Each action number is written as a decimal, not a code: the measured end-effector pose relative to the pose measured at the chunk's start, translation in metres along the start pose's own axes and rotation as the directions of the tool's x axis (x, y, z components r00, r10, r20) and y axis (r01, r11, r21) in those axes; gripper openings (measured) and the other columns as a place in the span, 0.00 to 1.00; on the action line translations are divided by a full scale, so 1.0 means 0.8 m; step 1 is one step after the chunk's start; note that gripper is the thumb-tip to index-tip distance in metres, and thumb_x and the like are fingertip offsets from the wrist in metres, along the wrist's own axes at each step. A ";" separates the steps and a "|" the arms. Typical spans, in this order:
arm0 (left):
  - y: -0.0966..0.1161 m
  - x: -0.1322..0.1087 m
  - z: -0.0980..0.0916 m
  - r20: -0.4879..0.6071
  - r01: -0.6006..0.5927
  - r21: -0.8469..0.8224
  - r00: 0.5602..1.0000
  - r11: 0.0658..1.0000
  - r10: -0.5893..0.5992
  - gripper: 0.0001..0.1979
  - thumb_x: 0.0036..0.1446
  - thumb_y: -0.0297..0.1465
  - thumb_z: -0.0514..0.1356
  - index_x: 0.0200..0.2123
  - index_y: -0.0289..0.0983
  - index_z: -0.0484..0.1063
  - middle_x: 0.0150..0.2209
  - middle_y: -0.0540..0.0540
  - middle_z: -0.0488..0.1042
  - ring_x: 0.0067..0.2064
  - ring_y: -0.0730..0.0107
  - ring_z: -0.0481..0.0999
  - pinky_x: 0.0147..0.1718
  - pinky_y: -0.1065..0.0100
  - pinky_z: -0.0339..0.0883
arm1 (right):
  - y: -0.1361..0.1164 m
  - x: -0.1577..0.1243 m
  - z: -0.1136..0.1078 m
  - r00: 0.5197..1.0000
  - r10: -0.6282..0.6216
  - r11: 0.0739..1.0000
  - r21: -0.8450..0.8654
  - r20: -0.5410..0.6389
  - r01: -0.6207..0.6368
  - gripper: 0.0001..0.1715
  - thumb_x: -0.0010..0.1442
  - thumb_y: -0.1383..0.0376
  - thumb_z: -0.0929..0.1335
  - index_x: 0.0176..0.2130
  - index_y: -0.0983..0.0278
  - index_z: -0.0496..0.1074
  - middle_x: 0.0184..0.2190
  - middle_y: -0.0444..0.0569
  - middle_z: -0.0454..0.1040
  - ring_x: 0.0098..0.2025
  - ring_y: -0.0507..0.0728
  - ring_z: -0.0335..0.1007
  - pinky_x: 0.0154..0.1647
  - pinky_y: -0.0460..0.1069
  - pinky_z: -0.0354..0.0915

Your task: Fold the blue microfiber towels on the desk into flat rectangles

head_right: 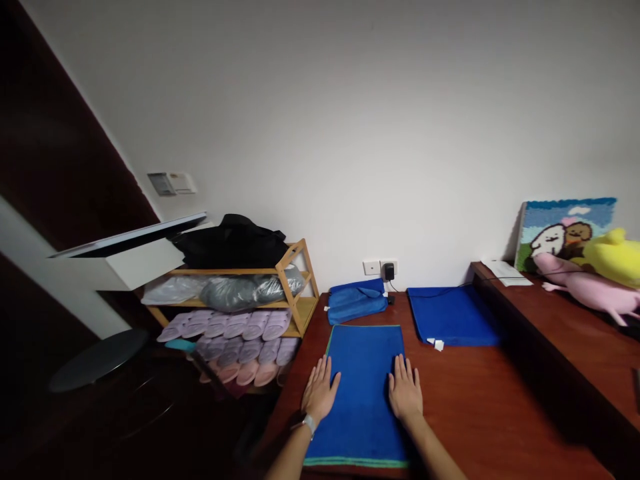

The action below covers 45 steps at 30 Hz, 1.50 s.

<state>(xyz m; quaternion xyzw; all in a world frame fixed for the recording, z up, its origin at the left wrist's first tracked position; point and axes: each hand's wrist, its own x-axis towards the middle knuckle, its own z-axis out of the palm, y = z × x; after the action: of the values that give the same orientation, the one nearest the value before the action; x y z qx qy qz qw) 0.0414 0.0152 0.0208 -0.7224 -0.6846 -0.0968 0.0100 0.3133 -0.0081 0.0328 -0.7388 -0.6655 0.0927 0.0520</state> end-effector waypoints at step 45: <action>-0.019 -0.098 -0.012 0.038 -0.006 0.054 0.999 0.998 0.004 0.35 0.71 0.46 0.41 0.72 0.29 0.52 0.73 0.38 0.50 0.74 0.56 0.50 0.72 0.52 0.49 | 0.038 -0.132 0.071 0.967 -0.104 0.986 0.103 -0.234 0.131 0.38 0.71 0.53 0.51 0.71 0.67 0.55 0.73 0.49 0.49 0.75 0.64 0.45 0.74 0.65 0.45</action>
<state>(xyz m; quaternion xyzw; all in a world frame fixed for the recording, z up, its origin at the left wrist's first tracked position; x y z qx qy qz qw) 0.0216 -0.0628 0.0166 -0.7254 -0.6852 -0.0644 0.0170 0.3208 -0.1186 -0.0213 -0.6996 -0.6910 0.0433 0.1769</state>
